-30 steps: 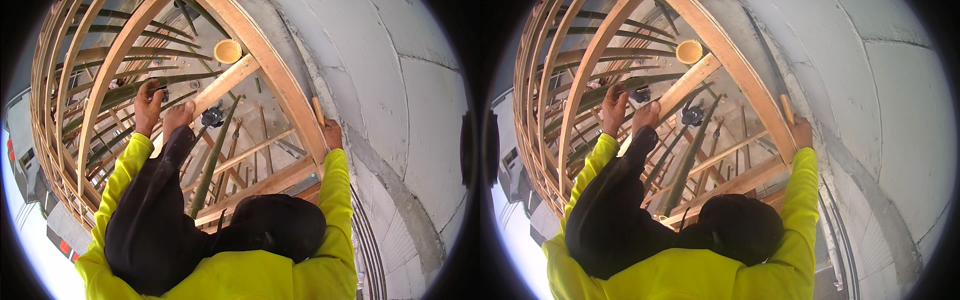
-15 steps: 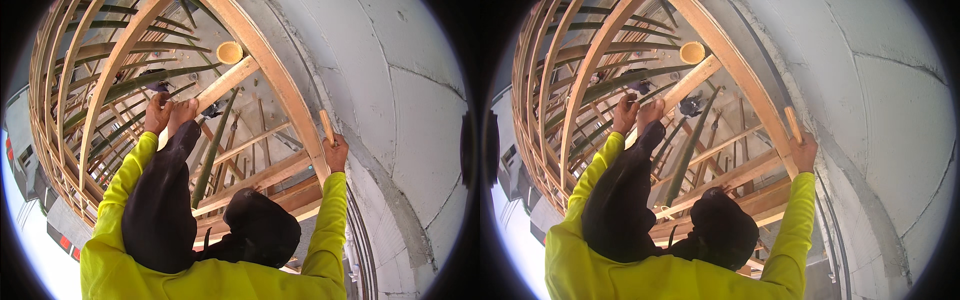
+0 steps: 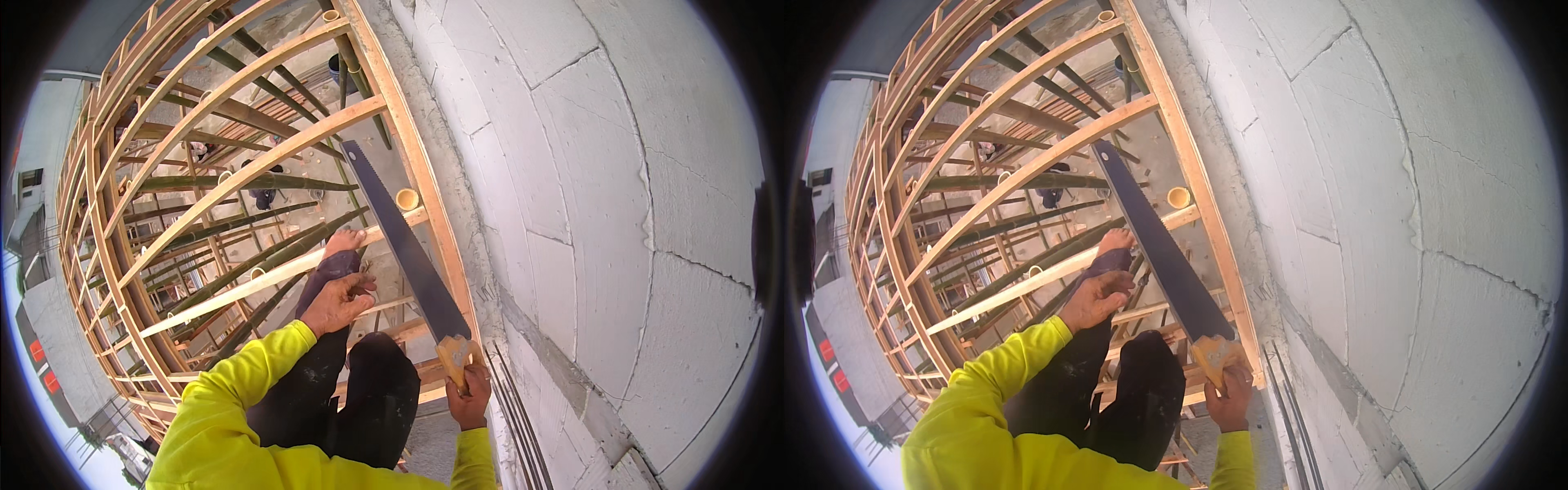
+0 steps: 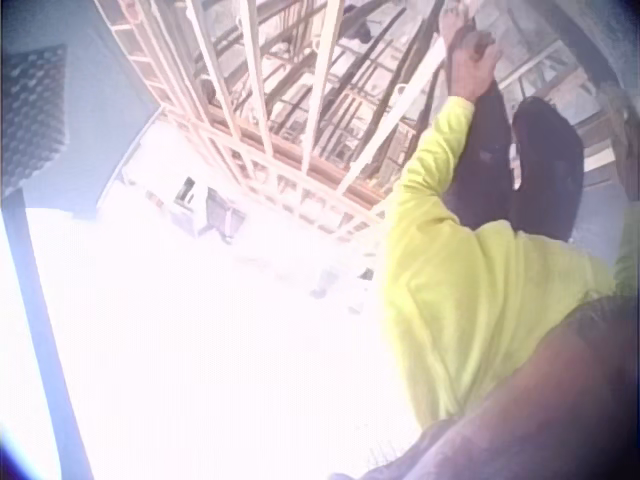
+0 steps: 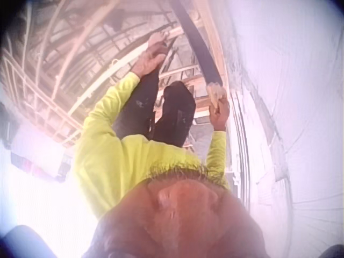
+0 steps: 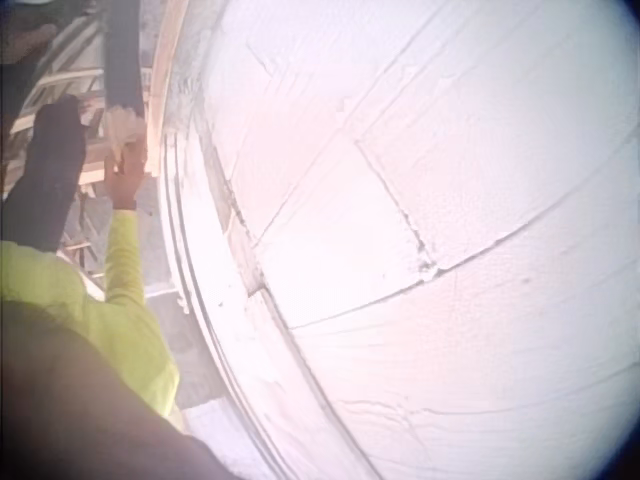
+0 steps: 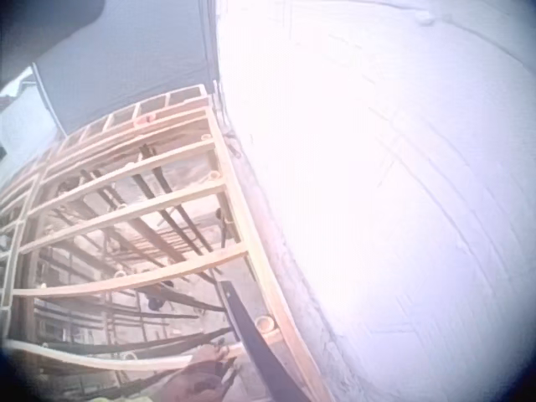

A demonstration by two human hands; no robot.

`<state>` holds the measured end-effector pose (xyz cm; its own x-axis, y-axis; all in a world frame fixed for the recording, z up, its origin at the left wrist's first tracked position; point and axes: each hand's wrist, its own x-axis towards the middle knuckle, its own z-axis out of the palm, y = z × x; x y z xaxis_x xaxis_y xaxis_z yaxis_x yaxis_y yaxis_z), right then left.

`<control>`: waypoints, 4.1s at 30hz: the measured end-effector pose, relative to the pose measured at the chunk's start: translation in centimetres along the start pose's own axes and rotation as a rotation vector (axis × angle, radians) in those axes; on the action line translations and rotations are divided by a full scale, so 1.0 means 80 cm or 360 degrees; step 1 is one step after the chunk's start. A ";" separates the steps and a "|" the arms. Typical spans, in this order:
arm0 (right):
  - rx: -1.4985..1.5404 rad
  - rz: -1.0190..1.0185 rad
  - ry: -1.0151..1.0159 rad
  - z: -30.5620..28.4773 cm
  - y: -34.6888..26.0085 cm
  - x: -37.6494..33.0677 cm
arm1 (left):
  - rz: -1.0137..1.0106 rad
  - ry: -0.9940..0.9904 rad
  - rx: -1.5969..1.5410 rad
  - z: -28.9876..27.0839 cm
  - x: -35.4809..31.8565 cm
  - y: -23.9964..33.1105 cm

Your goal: The person assembles a dome-like bamboo structure by hammering nails into wooden beams and cutting bamboo poles to fit. They use a hammer and hand saw to secure and trim the materials while working on the framework.

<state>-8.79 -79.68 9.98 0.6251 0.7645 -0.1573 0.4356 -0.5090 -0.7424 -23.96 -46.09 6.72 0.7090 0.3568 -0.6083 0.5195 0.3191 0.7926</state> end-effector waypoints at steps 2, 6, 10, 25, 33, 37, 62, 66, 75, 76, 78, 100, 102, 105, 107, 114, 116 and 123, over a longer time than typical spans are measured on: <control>-0.0114 -0.0166 -0.0034 -0.019 -0.067 0.008 | 0.0069 -0.0076 -0.0087 0.038 -0.047 0.037; -0.0259 -0.0505 -0.0225 -0.055 -0.175 0.019 | -0.0396 0.0445 -0.0680 0.079 -0.152 0.116; -0.0189 -0.0654 -0.0381 -0.109 -0.241 0.009 | -0.0109 0.0878 -0.0862 0.095 -0.217 0.150; -0.1805 -0.1131 0.1331 -0.581 -0.442 0.122 | -0.0235 0.2810 -0.0531 -0.095 -0.457 0.023; -0.2252 -0.0830 0.1453 -0.574 -0.389 0.179 | -0.1049 0.3157 -0.0192 -0.051 -0.604 -0.150; -0.2302 -0.0706 0.1495 -0.571 -0.391 0.186 | -0.1637 0.2978 -0.0053 -0.029 -0.601 -0.180; -0.1874 -0.0248 0.1520 -0.544 -0.451 0.188 | -0.0428 0.2070 0.0244 -0.193 -0.201 0.167; -0.0938 -0.0744 0.0891 -0.453 -0.521 0.300 | -0.0647 0.2124 0.0308 -0.179 -0.231 0.198; -0.0060 -0.0798 -0.0365 -0.293 -0.528 0.585 | -0.1116 0.2441 -0.0146 -0.058 -0.262 0.210; -0.0046 -0.0725 -0.0410 -0.274 -0.527 0.616 | -0.1131 0.2533 -0.0205 -0.033 -0.266 0.191; -0.0058 -0.0571 -0.0502 -0.245 -0.511 0.662 | -0.1191 0.2616 -0.0373 0.014 -0.265 0.188; -0.1116 -0.0304 -0.1716 -0.258 -0.344 0.748 | -0.1681 0.2652 -0.1137 0.312 -0.204 0.240; -0.1014 -0.0165 -0.1764 -0.262 -0.326 0.765 | -0.1679 0.2724 -0.1252 0.324 -0.204 0.233; -0.1008 -0.0145 -0.1870 -0.262 -0.320 0.778 | -0.1723 0.2855 -0.1299 0.339 -0.203 0.248; -0.1090 -0.0129 -0.1950 -0.257 -0.333 0.783 | -0.1816 0.2876 -0.1428 0.368 -0.198 0.247; -0.1475 -0.0192 -0.2175 -0.221 -0.379 0.832 | -0.2035 0.3106 -0.1931 0.414 -0.152 0.319; -0.1510 -0.0247 -0.2188 -0.219 -0.392 0.862 | -0.2283 0.2928 -0.2019 0.451 -0.116 0.331; -0.1619 -0.0474 -0.2274 -0.224 -0.407 0.950 | -0.2353 0.2692 -0.2458 0.442 -0.050 0.397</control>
<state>36.09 -12.10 33.87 -0.2963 0.3017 -0.9062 0.9551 0.1006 -0.2788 6.53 -68.42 35.76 -0.5153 -0.6884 -0.5105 -0.8306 0.5478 0.0997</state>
